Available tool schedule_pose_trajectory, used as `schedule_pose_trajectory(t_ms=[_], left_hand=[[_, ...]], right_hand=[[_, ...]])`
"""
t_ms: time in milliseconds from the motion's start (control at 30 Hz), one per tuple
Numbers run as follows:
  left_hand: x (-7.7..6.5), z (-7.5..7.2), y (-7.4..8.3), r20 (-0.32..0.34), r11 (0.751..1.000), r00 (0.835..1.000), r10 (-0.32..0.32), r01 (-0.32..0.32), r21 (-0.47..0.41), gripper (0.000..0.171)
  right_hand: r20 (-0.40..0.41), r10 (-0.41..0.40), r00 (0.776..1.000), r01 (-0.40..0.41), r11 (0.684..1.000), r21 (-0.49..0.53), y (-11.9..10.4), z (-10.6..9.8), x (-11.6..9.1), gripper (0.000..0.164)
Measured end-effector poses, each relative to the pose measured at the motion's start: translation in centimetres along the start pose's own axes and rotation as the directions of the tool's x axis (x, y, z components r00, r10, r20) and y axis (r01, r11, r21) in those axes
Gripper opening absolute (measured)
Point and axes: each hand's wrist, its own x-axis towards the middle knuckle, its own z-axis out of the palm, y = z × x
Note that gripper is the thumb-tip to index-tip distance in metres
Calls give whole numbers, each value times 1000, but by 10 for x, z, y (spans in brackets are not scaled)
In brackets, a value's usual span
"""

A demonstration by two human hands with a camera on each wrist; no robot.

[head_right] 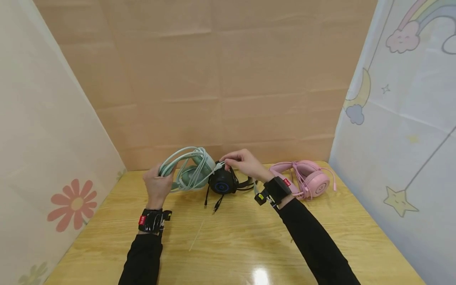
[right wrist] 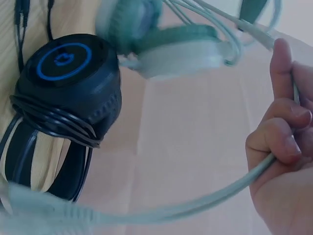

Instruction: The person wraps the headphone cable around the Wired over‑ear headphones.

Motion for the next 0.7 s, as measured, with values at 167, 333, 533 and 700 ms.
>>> schedule_pose_trajectory(t_ms=[167, 333, 533, 700], left_hand=[[3, -4, 0, 58, 1000, 998, 17, -16, -15, 45], [5, -10, 1, 108, 998, 994, 18, -11, -64, 45], [8, -15, 11, 172, 989, 984, -41, 64, -133, 43], [16, -25, 36, 255, 975, 962, -98, 145, -171, 39]], right_hand=[[9, -26, 1000, 26, 999, 40, -2, -3, 1, 29], [32, -80, 996, 77, 994, 80, -9, -2, 5, 31], [7, -120, 993, 118, 985, 125, -17, 1, 13, 29], [-19, -136, 991, 137, 987, 84, -17, 1, 16, 26]])
